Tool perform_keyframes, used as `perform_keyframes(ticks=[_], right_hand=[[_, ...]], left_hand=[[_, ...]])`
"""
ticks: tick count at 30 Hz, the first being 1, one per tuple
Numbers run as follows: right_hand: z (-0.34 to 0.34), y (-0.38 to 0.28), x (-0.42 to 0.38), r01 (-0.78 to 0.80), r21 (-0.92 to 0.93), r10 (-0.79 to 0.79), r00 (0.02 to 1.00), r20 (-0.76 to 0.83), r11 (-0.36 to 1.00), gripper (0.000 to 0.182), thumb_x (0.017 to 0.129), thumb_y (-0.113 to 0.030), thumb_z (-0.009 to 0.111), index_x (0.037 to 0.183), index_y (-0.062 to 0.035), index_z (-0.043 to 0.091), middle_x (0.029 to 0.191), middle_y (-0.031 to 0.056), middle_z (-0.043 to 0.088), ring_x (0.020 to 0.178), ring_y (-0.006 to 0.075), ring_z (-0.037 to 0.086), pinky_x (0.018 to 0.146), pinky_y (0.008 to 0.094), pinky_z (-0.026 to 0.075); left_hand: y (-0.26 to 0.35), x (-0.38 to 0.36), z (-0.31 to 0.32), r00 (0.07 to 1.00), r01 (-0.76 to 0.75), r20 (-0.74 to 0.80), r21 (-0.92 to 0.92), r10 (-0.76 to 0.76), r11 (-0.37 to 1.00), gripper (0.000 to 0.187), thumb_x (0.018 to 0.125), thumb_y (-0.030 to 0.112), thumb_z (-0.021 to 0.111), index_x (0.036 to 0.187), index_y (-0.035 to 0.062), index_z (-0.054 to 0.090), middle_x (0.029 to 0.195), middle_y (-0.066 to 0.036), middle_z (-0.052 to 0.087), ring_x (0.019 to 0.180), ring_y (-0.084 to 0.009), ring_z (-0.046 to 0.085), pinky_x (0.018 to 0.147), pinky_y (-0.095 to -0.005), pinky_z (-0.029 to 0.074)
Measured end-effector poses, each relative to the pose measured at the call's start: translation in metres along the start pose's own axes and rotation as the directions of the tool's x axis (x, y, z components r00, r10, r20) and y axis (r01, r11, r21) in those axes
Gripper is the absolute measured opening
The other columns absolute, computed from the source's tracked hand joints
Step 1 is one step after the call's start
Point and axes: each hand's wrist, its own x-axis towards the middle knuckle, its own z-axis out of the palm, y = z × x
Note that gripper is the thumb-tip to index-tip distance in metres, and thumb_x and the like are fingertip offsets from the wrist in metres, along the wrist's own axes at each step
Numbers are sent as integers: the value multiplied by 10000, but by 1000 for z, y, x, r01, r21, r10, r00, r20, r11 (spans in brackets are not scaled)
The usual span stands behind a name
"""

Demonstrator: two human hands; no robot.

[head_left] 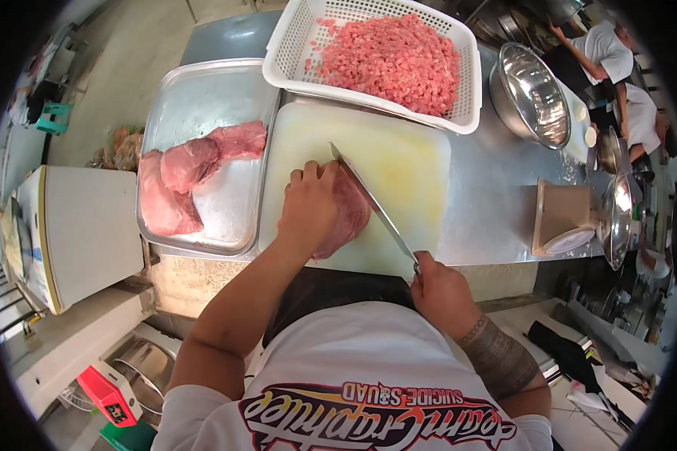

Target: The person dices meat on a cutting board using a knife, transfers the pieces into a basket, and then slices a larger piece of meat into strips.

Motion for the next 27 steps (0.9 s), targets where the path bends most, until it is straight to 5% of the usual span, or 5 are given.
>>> perform_keyframes(ticks=[6,15,18,23,27], right_hand=[[-4,-13,11,22,-72,-18,998,63,997,266,921,-50,627,1168,0,540,783,224,665,737,435,689,666,545,551],[50,-10,96,163,-77,-173,973,-151,984,201,931,-42,572,1127,-6,549,770,206,686,720,398,726,622,495,574],[51,-8,104,148,-54,-154,981,-121,987,183,953,-59,565,1128,-16,531,827,242,696,769,439,701,678,559,550],[-9,-9,-3,-12,-29,15,994,105,999,219,940,-63,579,1150,-12,543,830,223,696,798,437,704,708,559,549],[32,18,9,28,-60,-28,1000,-7,998,258,929,-58,601,1180,-21,550,820,208,690,764,424,707,686,545,559]], left_hand=[[-2,3,0,1000,-7,18,-38,8,999,480,871,43,607,1349,2,609,1305,-228,615,1151,-451,589,1025,-527,496],[-1,4,2,1000,-8,11,17,8,1000,450,897,48,587,1340,-26,604,1339,-251,606,1160,-467,581,1023,-530,496],[-1,2,9,1000,9,-16,5,-9,1000,506,889,46,581,1394,7,589,1344,-236,600,1167,-456,580,1032,-528,500],[-1,2,6,1000,18,-2,12,-18,1000,532,895,40,572,1427,47,572,1339,-223,601,1168,-452,579,1034,-530,503],[-3,1,9,999,-5,-49,0,5,1000,472,918,42,567,1390,49,572,1328,-221,606,1153,-455,583,1013,-537,505]])
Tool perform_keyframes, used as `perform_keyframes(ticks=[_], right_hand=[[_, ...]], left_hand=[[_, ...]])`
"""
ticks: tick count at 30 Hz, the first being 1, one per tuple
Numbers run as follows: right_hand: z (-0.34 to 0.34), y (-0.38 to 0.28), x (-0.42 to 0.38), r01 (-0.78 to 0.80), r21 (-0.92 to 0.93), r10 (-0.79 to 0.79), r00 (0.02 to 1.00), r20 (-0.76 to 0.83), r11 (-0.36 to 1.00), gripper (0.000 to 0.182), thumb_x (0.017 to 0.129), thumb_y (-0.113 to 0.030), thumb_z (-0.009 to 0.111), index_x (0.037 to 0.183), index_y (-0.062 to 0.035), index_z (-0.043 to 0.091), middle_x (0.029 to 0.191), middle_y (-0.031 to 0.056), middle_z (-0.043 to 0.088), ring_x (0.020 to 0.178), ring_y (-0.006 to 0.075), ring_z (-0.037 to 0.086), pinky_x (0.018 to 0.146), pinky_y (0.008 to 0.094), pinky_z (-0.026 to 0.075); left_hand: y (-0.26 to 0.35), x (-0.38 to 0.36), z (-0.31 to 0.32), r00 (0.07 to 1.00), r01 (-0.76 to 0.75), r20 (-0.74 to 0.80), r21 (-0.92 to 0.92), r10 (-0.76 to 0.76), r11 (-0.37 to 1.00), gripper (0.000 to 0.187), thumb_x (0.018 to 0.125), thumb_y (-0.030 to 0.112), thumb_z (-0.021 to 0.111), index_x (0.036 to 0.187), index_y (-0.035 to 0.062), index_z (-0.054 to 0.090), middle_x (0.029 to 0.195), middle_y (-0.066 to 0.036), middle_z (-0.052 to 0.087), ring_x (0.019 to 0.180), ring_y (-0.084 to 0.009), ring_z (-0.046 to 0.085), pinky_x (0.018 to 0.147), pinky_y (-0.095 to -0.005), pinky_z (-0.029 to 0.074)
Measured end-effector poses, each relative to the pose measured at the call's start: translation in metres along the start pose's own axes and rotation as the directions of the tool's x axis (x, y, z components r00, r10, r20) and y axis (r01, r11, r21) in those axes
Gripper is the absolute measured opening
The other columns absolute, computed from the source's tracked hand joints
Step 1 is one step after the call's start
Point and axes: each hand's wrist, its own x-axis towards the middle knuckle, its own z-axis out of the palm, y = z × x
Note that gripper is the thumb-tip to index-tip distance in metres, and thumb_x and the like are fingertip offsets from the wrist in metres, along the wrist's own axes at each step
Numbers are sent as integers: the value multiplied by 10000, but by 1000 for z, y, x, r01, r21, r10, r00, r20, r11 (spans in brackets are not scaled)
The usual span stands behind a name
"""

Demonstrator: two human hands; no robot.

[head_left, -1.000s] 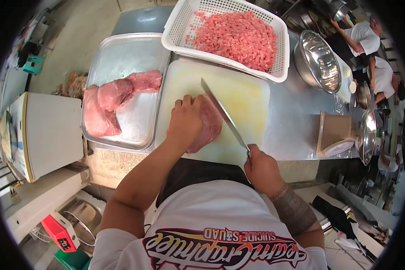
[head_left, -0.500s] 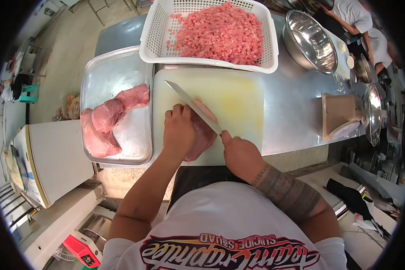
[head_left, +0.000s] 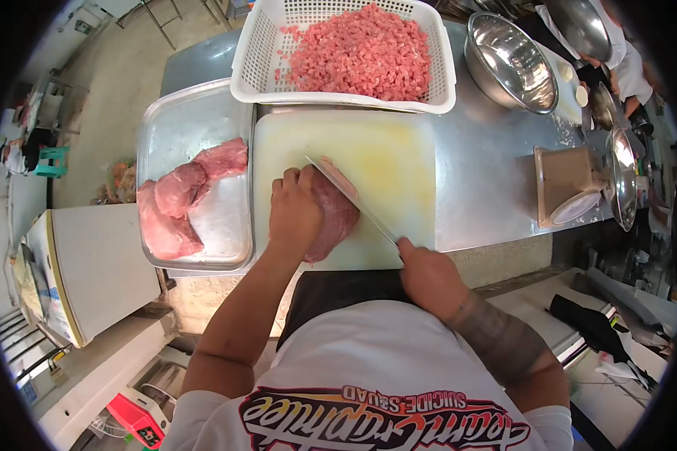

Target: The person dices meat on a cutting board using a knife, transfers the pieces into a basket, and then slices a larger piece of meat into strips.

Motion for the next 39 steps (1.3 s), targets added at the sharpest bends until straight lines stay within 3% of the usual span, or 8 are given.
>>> perform_keyframes(ticks=[5,13,20,23,29,31,33,39], right_hand=[[14,-8,46,39,-78,-48,993,-112,996,261,940,-62,609,1196,-35,565,813,189,682,721,396,713,644,516,571],[-46,-26,-17,40,44,-40,999,9,998,226,935,-53,611,1149,-15,553,799,208,671,721,415,700,657,526,563],[-41,-38,33,36,67,-41,997,69,997,219,957,-73,573,1158,9,541,785,218,686,744,436,702,677,537,564],[-5,-34,74,112,85,-107,993,-56,990,360,925,-55,606,1265,24,519,819,233,701,791,446,702,708,550,550],[16,-31,103,166,100,-151,978,-147,981,371,916,-45,587,1277,12,525,836,233,707,814,419,709,736,552,552],[-17,-34,47,114,85,-111,993,-49,990,339,916,-41,584,1247,9,536,845,229,708,807,430,708,723,562,551],[-40,-18,-14,-90,-8,90,970,224,996,260,942,-63,588,1188,14,552,866,234,711,803,422,721,710,551,572],[25,-9,62,66,-12,-66,994,-88,998,195,924,-52,612,1095,-3,532,820,233,698,753,421,720,673,532,576]], left_hand=[[-2,-3,-1,1000,-4,-9,-27,4,1000,401,938,48,564,1338,48,578,1321,-218,610,1141,-453,586,998,-535,507],[-2,-1,1,999,21,-33,-51,-23,998,316,951,63,575,1262,27,615,1285,-194,634,1142,-426,593,996,-521,510],[-4,1,2,1000,10,10,-29,-10,1000,385,907,45,575,1290,18,609,1288,-212,630,1118,-426,590,1001,-508,503],[-2,3,-1,1000,-11,10,-28,11,1000,388,911,51,575,1295,0,603,1290,-226,624,1117,-439,588,1003,-518,497],[-3,0,5,1000,20,-2,-26,-20,999,373,923,47,573,1290,-20,597,1295,-235,617,1122,-451,585,1011,-527,487],[-3,0,6,999,23,-23,-43,-24,999,347,940,50,564,1278,-17,599,1290,-236,617,1124,-452,587,1012,-528,485],[-3,0,4,999,26,-28,-84,-29,996,314,960,64,555,1262,0,608,1293,-239,611,1121,-452,588,1002,-532,491],[4,-1,-3,996,62,-62,-118,-70,991,257,981,78,558,1225,40,628,1257,-232,590,1115,-454,590,970,-544,510]])
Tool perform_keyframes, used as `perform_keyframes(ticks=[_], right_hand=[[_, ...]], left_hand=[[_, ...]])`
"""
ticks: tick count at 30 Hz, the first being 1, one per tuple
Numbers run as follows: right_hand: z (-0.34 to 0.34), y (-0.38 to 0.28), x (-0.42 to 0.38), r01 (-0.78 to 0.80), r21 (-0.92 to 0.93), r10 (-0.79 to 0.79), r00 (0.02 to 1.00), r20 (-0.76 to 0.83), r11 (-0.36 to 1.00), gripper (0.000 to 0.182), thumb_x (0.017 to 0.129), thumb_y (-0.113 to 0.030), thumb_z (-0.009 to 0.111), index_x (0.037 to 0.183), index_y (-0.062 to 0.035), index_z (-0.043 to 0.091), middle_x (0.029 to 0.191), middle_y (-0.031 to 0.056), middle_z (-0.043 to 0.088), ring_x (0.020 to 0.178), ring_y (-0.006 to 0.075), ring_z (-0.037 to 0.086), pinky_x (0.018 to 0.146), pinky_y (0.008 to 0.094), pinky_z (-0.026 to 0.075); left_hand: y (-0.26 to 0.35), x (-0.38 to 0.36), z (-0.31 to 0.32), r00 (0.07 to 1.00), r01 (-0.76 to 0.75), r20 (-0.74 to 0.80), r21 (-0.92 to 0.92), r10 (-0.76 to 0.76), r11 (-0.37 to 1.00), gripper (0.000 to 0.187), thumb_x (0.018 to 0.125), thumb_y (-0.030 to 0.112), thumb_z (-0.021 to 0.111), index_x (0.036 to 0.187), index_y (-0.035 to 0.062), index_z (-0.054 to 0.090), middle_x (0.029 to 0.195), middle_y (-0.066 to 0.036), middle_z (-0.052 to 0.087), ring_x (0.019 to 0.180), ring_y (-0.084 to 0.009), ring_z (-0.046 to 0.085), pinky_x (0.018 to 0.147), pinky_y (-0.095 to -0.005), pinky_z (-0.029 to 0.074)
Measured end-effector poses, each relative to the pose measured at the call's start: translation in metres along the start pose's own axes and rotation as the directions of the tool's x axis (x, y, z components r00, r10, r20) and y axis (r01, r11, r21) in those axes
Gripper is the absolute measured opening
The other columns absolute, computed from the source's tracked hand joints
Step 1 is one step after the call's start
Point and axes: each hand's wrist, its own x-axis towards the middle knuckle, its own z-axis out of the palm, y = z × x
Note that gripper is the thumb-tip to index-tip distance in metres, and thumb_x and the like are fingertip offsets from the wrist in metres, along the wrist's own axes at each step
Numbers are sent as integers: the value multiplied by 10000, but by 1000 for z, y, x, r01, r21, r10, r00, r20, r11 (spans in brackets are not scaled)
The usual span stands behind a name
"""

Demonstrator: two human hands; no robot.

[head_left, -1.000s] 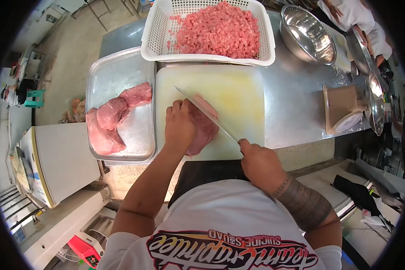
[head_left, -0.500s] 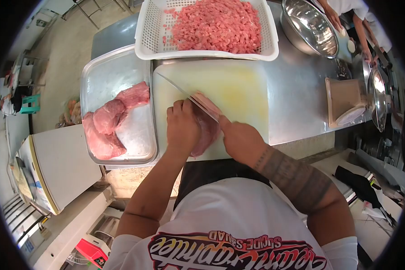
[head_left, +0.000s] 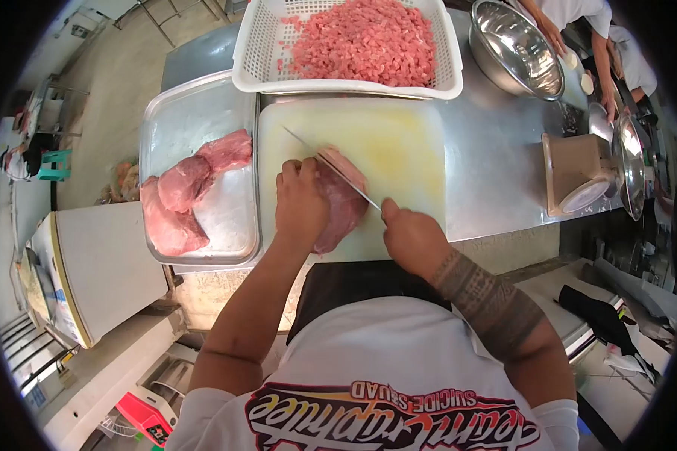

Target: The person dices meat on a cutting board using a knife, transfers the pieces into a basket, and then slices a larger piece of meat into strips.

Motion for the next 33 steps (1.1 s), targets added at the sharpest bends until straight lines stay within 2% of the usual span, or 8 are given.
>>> perform_keyframes(ticks=[3,9,15,20,24,26,29,33], right_hand=[[-38,-25,-13,33,19,-32,999,-15,999,169,926,-44,606,1066,5,525,773,219,685,722,423,713,644,521,574],[-87,-35,-48,-34,38,27,985,170,999,167,925,-38,600,1061,14,519,777,208,687,717,419,709,663,519,575],[-40,-35,13,84,127,-84,996,-2,988,230,937,-57,606,1118,31,495,797,241,688,774,457,695,707,552,556],[2,-39,71,54,152,-54,999,-5,987,282,952,-67,562,1210,44,543,871,241,725,845,424,728,746,526,576],[-28,-37,25,44,147,-52,997,53,988,401,913,-42,607,1292,46,511,843,253,700,807,451,703,740,555,564],[-54,-33,-32,-64,72,54,989,136,995,314,918,-51,612,1210,28,529,838,257,698,803,453,704,730,563,561],[-41,-17,-52,-87,34,79,979,190,996,219,955,-78,571,1151,17,550,837,216,707,774,408,725,703,531,582],[6,-9,4,0,13,0,1000,17,1000,153,942,-74,591,1061,-6,523,813,213,697,721,413,711,675,524,578]], left_hand=[[2,-1,-2,999,25,27,27,-26,999,266,971,73,563,1226,37,627,1236,-223,584,1128,-452,586,970,-544,512],[0,-3,3,998,48,45,55,-50,997,323,925,59,579,1244,21,614,1225,-213,581,1158,-444,572,978,-539,512],[-1,0,0,995,38,85,52,-42,998,238,930,67,608,1155,-7,592,1180,-223,575,1123,-456,580,952,-550,514],[0,-2,1,1000,0,25,54,-2,999,225,928,66,604,1137,-16,588,1129,-233,572,1063,-463,580,920,-564,501],[-4,-1,4,1000,-3,19,50,2,999,254,928,66,592,1168,-20,587,1123,-236,569,1052,-460,577,925,-556,494],[-6,0,4,999,5,33,45,-6,999,266,930,67,588,1182,-19,589,1128,-236,568,1053,-455,577,931,-548,493],[-5,1,2,999,20,27,0,-20,1000,261,940,68,583,1188,-11,597,1144,-239,571,1059,-456,580,942,-543,496],[-7,-5,-4,1000,-28,-5,18,28,999,292,948,73,577,1229,1,610,1202,-245,582,1089,-452,587,961,-534,505]])
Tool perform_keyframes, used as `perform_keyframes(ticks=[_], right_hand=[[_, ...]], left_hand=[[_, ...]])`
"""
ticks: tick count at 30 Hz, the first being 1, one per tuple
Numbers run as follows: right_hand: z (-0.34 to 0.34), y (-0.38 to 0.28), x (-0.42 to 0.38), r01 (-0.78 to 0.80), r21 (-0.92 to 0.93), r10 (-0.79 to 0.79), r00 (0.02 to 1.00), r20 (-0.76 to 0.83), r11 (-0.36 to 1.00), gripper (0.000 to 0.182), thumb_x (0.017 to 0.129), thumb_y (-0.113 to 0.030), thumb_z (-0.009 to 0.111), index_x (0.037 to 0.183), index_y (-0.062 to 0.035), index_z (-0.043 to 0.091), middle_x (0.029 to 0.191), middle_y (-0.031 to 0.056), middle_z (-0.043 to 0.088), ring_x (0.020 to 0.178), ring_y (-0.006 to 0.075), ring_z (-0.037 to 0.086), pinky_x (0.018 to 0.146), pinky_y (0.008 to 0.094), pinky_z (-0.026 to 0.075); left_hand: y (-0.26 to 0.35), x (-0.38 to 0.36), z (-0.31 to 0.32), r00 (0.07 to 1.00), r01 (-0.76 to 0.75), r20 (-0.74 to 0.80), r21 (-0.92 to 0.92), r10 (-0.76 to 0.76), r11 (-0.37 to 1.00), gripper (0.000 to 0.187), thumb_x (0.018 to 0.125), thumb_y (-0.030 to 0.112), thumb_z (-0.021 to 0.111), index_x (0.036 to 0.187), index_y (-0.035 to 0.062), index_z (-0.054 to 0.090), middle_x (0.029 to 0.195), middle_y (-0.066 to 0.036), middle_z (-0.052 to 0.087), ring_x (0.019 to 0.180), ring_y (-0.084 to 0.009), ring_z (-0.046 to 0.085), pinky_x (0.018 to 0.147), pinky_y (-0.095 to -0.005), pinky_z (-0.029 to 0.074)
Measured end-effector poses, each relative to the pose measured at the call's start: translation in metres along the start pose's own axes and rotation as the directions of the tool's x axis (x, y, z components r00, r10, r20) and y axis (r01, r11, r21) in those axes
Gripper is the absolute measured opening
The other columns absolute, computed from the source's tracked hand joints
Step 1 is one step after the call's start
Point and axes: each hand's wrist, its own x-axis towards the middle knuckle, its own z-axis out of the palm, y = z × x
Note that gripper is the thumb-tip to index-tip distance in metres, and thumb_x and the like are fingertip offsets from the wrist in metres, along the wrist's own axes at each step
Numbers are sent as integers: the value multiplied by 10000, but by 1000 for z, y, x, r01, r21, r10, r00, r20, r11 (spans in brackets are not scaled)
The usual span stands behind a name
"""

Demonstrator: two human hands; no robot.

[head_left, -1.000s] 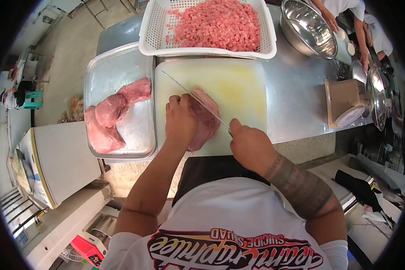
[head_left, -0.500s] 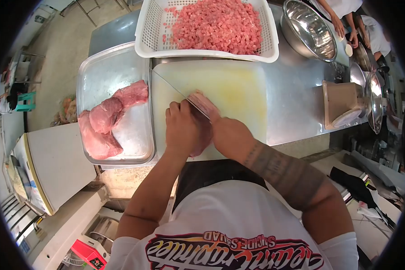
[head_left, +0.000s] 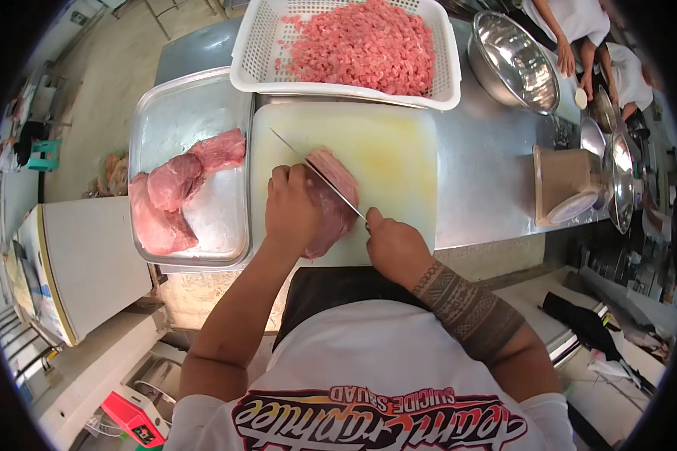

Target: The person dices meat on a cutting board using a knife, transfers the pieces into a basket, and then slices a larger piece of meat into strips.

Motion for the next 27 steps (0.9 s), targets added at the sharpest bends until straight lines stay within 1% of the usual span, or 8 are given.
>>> perform_keyframes(ticks=[4,8,11,17,20,23,26,27], right_hand=[[-28,-13,-9,-19,5,19,1000,3,1000,174,931,-68,606,1058,-3,507,794,223,690,721,435,706,668,526,574],[-78,-33,-45,-99,35,92,983,158,994,201,926,-63,616,1073,10,499,802,242,688,747,452,707,684,548,570],[-90,-33,-51,-116,55,100,966,236,992,213,929,-62,618,1084,21,499,825,256,694,785,460,708,723,567,567],[-69,-36,-2,-53,102,32,980,199,993,218,956,-62,583,1117,54,491,849,290,687,834,492,690,752,564,551],[-20,-31,36,31,90,-33,999,27,995,282,954,-64,575,1209,43,522,882,262,713,832,467,707,751,556,566],[5,-29,69,95,107,-93,995,-26,990,307,968,-73,560,1250,42,526,874,254,714,821,452,714,751,550,568],[-21,-33,36,77,104,-77,997,-4,992,317,961,-75,573,1254,35,527,850,239,714,804,430,722,742,543,573],[-44,-38,10,3,84,-12,995,98,996,323,959,-78,577,1260,28,528,844,233,714,806,428,723,743,543,574]], left_hand=[[3,-8,2,999,30,29,17,-30,999,314,948,74,604,1259,28,604,1256,-228,580,1158,-454,580,988,-529,507],[1,-8,5,999,33,16,15,-34,999,359,935,65,602,1293,36,602,1270,-226,577,1168,-450,582,997,-530,508],[-4,-8,9,1000,20,9,25,-21,999,388,930,60,596,1318,32,597,1278,-228,577,1171,-452,582,1005,-528,510],[-4,-7,6,1000,4,20,-10,-4,1000,416,928,68,601,1340,17,580,1277,-247,572,1173,-466,577,996,-537,515],[-1,-6,5,1000,12,7,-26,-12,1000,403,932,70,604,1327,0,569,1272,-255,569,1169,-469,573,986,-543,514],[-1,-5,6,1000,7,-7,-36,-7,999,375,939,67,599,1303,-14,564,1270,-259,567,1163,-471,569,984,-542,510],[-5,-7,10,999,-12,-42,-31,11,999,348,946,65,593,1283,-17,565,1269,-260,566,1154,-474,568,983,-540,505],[-5,-8,11,999,-11,-45,-29,10,1000,342,949,64,590,1281,-16,566,1269,-261,566,1150,-475,568,983,-540,503]])
